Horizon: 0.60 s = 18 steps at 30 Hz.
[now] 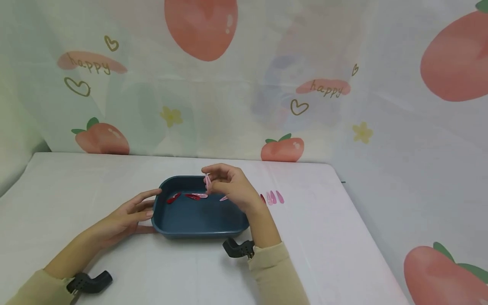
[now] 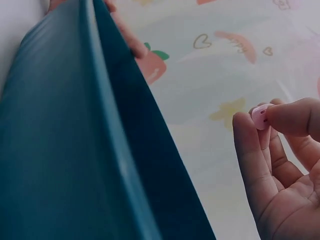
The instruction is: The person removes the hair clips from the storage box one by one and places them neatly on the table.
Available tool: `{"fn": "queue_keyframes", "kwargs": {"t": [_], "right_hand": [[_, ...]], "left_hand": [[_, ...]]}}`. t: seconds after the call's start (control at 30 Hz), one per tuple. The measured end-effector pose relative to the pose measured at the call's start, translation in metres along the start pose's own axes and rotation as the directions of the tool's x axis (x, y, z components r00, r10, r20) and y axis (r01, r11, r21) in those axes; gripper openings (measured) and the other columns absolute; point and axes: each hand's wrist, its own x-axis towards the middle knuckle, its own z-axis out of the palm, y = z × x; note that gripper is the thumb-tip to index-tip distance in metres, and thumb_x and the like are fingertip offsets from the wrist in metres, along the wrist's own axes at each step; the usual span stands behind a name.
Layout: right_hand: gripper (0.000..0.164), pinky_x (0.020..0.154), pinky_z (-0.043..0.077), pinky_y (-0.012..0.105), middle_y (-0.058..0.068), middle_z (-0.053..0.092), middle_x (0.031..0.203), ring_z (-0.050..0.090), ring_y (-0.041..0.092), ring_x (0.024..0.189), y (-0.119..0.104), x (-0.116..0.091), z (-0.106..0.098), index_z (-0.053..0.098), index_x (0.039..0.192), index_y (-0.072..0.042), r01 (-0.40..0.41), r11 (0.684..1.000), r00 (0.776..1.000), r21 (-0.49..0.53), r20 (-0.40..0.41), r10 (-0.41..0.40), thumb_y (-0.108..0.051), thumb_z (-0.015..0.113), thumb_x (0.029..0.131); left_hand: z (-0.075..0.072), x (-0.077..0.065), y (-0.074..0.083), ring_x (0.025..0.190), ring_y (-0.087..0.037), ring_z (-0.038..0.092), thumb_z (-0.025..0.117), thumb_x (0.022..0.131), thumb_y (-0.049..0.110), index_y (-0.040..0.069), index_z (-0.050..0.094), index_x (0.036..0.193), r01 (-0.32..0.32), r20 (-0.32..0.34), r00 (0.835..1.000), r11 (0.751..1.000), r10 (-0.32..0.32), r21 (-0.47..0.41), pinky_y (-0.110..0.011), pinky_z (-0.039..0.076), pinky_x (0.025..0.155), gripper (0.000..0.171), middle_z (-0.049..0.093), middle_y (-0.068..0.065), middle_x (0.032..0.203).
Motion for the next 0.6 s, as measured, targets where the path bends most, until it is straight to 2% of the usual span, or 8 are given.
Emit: {"fn": "queue_keyframes", "kwargs": {"t": [0.17, 0.4, 0.6], "right_hand": [[0.036, 0.086, 0.059, 0.05, 0.017, 0.064, 0.102, 0.07, 0.024, 0.086, 0.004, -0.008, -0.011, 0.063, 0.128, -0.005, -0.021, 1.0, 0.999, -0.011, -0.027, 0.021, -0.003, 0.065, 0.092], [0.042, 0.082, 0.059, 0.033, 0.017, 0.064, 0.105, 0.068, 0.017, 0.086, 0.008, -0.022, -0.029, 0.058, 0.132, 0.003, -0.07, 0.996, 0.996, -0.058, -0.063, 0.066, -0.002, 0.066, 0.091], [0.041, 0.085, 0.06, 0.034, 0.021, 0.062, 0.108, 0.07, 0.018, 0.086, 0.011, -0.037, -0.047, 0.059, 0.132, 0.0, -0.08, 0.995, 0.994, -0.061, -0.085, 0.075, 0.0, 0.065, 0.091]], "left_hand": [[0.001, 0.0, 0.001, 0.146, -0.046, 0.022, 0.056, 0.102, 0.012, 0.021, 0.026, 0.157, 0.003, -0.004, 1.0, 1.0, -0.003, 0.001, -0.059, 0.051, 0.097, 0.063, 0.018, -0.02, 0.161], [0.001, 0.0, 0.0, 0.146, -0.047, 0.023, 0.056, 0.102, 0.013, 0.022, 0.028, 0.157, 0.005, -0.016, 1.0, 1.0, -0.005, 0.008, -0.059, 0.051, 0.096, 0.062, 0.018, -0.02, 0.161], [0.001, 0.0, -0.001, 0.146, -0.047, 0.022, 0.056, 0.102, 0.012, 0.022, 0.028, 0.156, 0.005, -0.013, 1.0, 1.0, -0.005, 0.002, -0.059, 0.051, 0.097, 0.062, 0.018, -0.02, 0.161]]}}
